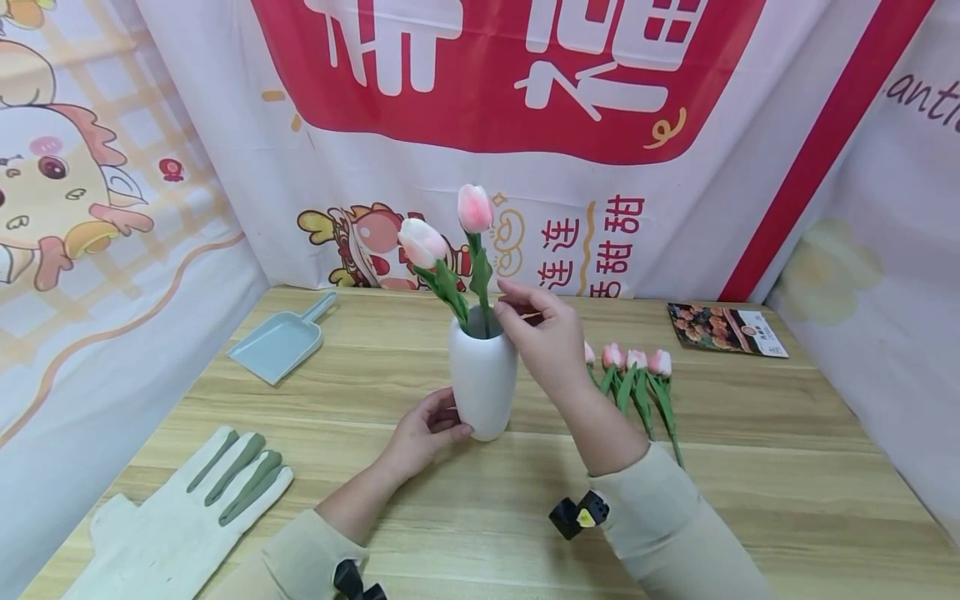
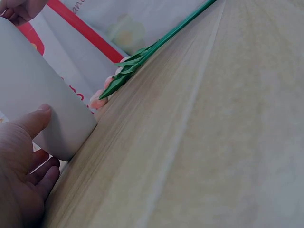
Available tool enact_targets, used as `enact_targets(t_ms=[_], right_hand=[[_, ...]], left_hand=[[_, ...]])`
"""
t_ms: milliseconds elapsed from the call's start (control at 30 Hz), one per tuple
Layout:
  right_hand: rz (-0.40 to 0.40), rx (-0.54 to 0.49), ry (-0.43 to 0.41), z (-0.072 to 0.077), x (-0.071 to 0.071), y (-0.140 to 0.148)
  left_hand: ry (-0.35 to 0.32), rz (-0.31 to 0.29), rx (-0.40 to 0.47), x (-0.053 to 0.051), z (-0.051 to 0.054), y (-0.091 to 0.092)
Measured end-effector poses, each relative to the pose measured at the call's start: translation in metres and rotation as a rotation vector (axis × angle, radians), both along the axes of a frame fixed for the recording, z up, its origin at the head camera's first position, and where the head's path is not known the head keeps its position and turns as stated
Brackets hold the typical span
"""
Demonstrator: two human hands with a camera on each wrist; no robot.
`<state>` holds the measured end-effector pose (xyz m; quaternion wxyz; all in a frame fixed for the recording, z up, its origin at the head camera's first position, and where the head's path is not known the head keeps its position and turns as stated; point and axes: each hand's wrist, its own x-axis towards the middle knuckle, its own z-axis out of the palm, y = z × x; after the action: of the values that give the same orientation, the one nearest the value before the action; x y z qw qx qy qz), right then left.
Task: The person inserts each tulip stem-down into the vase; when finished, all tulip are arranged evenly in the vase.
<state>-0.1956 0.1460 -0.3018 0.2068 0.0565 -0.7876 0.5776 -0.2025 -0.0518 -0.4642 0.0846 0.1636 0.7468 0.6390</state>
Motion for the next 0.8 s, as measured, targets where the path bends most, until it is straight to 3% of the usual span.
enact_targets(t_ms=[333, 600, 700, 800], right_hand=[[-0.071, -0.066, -0.051, -0.004, 0.010, 0.028], [-0.128, -0.134, -0.052, -0.028, 0.014, 0.069], [-0.153, -0.109, -0.040, -0.037, 0.018, 0.087], [-0.187, -0.021, -0.072, -0.046, 0.024, 0.105]], left_hand=[[-0.005, 0.012, 0.007, 0.001, 0.000, 0.001], [-0.011, 0.014, 0.015, 0.000, -0.001, 0.001], [-0.017, 0.011, 0.014, 0.000, -0.001, 0.001], [-0.018, 0.011, 0.017, 0.001, 0.000, 0.001]])
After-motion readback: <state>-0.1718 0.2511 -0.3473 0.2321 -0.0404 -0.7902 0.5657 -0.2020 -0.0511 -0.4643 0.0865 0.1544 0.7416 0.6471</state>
